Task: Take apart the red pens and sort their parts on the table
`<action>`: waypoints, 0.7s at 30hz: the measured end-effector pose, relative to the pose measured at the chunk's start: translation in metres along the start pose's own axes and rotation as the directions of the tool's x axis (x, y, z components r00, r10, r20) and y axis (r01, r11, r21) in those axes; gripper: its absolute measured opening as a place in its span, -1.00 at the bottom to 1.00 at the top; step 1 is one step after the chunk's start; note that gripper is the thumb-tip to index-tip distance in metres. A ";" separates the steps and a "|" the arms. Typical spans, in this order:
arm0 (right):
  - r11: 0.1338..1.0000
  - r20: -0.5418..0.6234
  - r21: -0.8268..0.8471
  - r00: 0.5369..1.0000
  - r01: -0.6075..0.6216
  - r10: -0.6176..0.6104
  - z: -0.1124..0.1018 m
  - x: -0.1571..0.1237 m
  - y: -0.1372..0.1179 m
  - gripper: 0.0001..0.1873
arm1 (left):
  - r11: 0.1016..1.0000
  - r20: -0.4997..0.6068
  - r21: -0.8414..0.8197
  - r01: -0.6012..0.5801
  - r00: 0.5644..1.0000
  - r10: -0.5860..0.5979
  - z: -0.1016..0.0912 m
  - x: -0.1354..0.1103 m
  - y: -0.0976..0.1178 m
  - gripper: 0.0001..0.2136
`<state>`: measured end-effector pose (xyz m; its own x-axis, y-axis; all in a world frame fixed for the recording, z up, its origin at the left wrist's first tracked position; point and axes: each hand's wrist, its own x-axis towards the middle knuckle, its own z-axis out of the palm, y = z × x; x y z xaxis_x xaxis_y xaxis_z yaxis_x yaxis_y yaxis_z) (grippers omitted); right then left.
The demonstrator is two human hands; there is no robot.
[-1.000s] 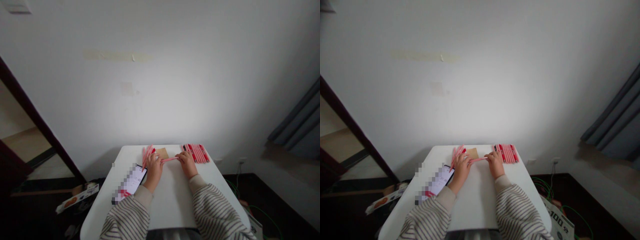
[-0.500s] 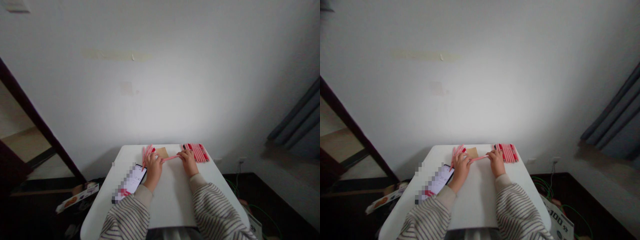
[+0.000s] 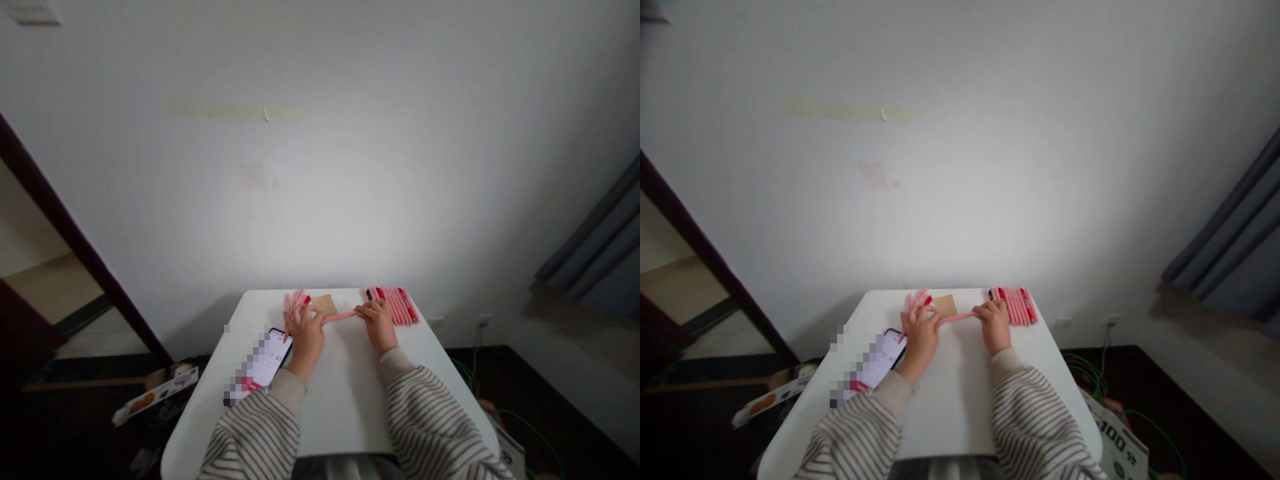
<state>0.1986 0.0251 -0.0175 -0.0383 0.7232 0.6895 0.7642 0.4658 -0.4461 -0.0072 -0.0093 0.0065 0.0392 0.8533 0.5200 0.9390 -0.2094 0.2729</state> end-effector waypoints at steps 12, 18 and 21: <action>0.998 -0.030 -0.050 0.999 0.038 -0.040 0.000 0.000 -0.002 -0.83 | 0.999 0.022 0.003 0.046 0.999 -0.046 0.000 0.002 -0.001 -0.76; 0.997 -0.071 -0.070 0.997 0.027 -0.032 0.002 -0.003 0.000 -0.80 | 0.999 -0.025 0.047 0.019 1.000 -0.018 -0.003 0.000 0.002 -0.76; 0.998 -0.068 -0.068 0.997 0.016 -0.020 0.000 -0.003 -0.001 -0.77 | 0.999 -0.061 0.039 -0.012 0.998 0.014 -0.001 -0.001 0.003 -0.77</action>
<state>0.1974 0.0225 -0.0194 -0.0099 0.6773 0.7356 0.8058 0.4410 -0.3952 -0.0046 -0.0114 0.0080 0.0316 0.8196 0.5720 0.9512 -0.2005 0.2347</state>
